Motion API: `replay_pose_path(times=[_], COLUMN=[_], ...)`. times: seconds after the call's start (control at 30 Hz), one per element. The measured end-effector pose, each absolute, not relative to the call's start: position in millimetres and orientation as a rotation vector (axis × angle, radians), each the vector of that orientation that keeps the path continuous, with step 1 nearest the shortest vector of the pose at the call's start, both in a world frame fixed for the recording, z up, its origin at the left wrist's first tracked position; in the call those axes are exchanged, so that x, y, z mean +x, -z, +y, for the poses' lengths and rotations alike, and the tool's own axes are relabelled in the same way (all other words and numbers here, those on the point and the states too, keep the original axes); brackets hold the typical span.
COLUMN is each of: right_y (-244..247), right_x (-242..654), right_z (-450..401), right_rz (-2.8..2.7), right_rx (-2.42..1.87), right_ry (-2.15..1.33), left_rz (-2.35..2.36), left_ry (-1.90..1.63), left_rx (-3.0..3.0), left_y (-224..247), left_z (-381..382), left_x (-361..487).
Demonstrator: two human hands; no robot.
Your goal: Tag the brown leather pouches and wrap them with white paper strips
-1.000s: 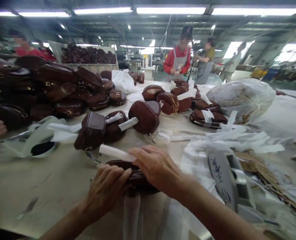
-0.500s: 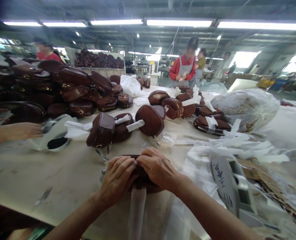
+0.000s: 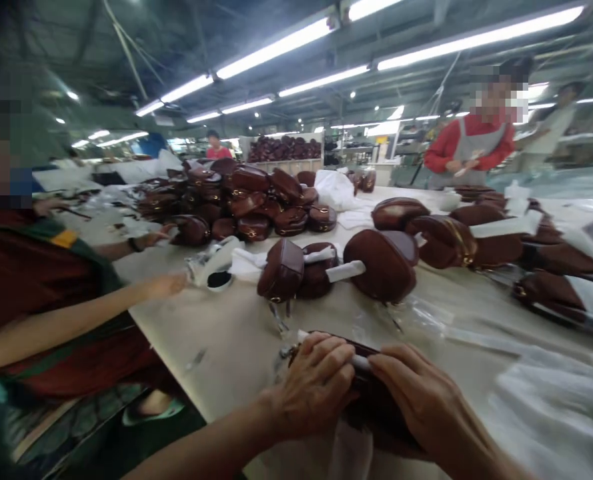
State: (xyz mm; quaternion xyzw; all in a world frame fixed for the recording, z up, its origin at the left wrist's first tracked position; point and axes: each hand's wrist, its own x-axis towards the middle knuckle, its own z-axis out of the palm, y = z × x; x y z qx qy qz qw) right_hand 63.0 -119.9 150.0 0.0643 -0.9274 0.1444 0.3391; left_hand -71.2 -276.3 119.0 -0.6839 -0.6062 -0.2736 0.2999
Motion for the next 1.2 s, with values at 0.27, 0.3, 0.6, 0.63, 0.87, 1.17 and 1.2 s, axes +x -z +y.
replay_pose_path(times=[0.27, 0.3, 0.6, 0.63, 0.87, 1.17, 1.2], right_y=[-142, -143, -140, -138, -131, -145, -147], right_x=[66, 68, 79, 78, 75, 95, 99], right_z=[-114, -116, -132, -132, -129, -146, -151], right_rz=[-2.371, -2.366, -2.468, -2.464, -2.443, -2.503, -2.488], right_rx=[0.197, 0.173, -0.026, -0.037, -0.064, 0.014, 0.020], right_ry=[-0.287, -0.251, -0.185, -0.190, -0.311, -0.137, -0.115], left_rz=[-1.757, -1.766, -1.890, -1.912, -2.068, -1.740, -1.711], left_ry=[0.661, 0.663, 0.727, 0.687, 0.329, 0.591, 0.626], left_rx=[-1.954, -1.972, -1.950, -1.994, -2.161, -2.137, -2.132], left_y=[-129, -130, -138, -138, -144, -142, -144], left_z=[-270, -269, -263, -260, -245, -266, -271], left_x=[-74, -75, -75, -77, -89, -74, -70])
